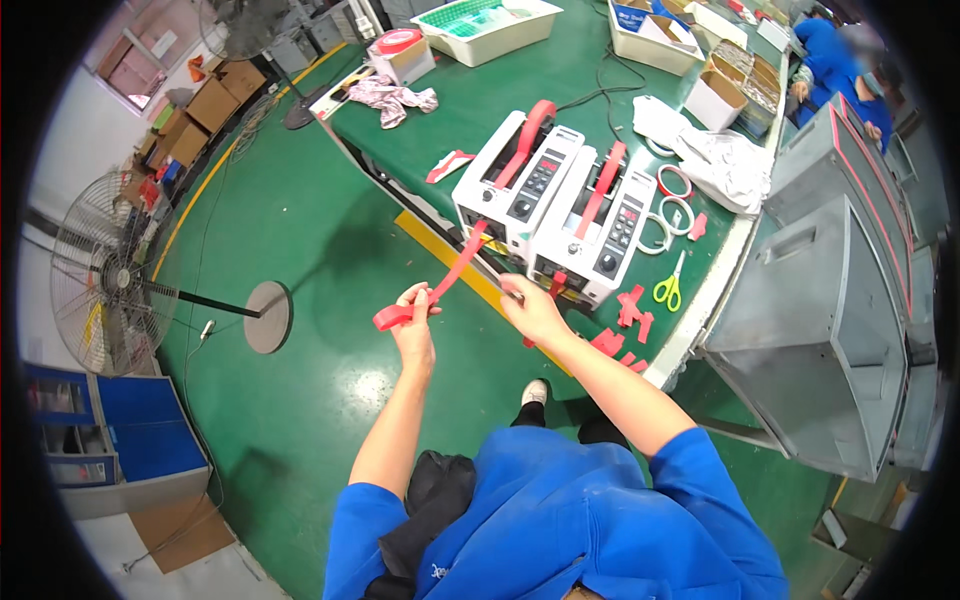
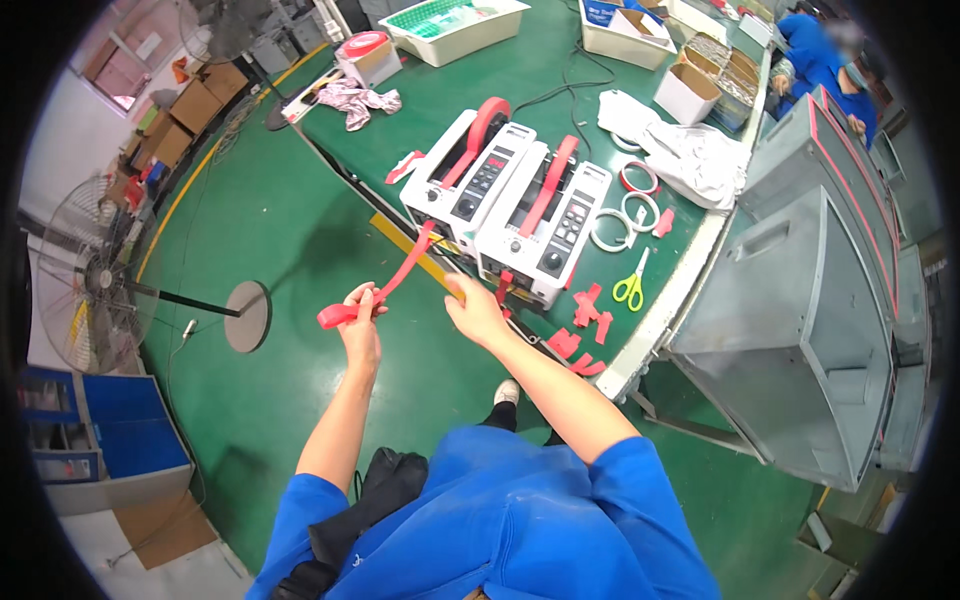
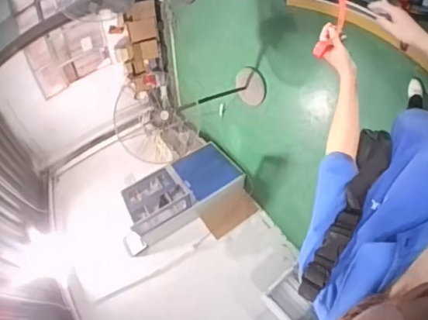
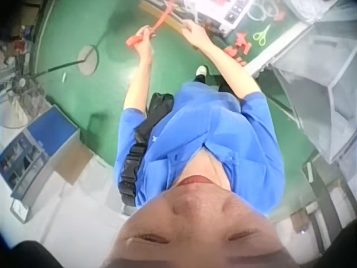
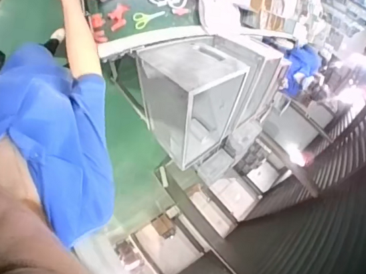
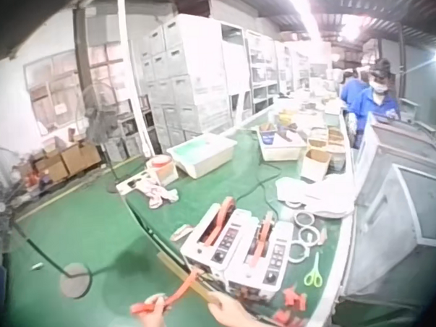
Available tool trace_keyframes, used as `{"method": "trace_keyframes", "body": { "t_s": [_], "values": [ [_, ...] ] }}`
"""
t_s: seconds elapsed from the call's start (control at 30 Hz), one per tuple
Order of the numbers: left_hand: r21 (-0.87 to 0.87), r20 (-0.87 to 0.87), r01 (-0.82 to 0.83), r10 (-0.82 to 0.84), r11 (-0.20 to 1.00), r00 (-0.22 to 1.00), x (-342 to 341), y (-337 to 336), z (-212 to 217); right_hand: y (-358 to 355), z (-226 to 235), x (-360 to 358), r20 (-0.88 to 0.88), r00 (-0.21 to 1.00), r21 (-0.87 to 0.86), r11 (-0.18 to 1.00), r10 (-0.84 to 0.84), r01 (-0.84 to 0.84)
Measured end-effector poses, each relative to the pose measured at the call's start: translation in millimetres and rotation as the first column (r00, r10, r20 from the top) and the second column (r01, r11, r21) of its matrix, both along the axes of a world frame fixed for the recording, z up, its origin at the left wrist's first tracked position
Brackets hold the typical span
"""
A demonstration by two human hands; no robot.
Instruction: Apply red protective tape to the edges of metal cabinet enclosures.
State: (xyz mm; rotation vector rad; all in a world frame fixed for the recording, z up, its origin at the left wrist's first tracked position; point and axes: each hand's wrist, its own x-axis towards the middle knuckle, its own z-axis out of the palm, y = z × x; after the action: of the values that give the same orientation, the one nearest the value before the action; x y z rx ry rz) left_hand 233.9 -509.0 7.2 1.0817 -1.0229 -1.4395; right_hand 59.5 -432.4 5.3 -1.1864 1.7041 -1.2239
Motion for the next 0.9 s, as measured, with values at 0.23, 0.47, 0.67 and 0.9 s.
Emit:
{"method": "trace_keyframes", "body": {
  "t_s": [0.23,0.47,0.67,0.9],
  "values": [
    [0.018,-0.024,0.052,-0.052,0.998,0.998,-3,8,39,-71,-19,16,-0.137,0.982,0.025,0.991,-0.128,0.132],
    [0.052,-0.075,0.068,-0.064,0.996,0.995,-2,8,46,-68,-21,24,-0.110,0.987,-0.004,0.993,-0.115,0.116],
    [0.077,0.086,0.128,-0.135,0.989,0.987,-7,19,14,-8,-34,62,0.361,0.929,0.162,0.976,0.079,-0.146],
    [0.330,-0.047,0.195,-0.190,0.924,0.981,-12,45,7,33,-2,75,0.025,0.999,-0.027,0.999,0.026,-0.025]
  ]
}}
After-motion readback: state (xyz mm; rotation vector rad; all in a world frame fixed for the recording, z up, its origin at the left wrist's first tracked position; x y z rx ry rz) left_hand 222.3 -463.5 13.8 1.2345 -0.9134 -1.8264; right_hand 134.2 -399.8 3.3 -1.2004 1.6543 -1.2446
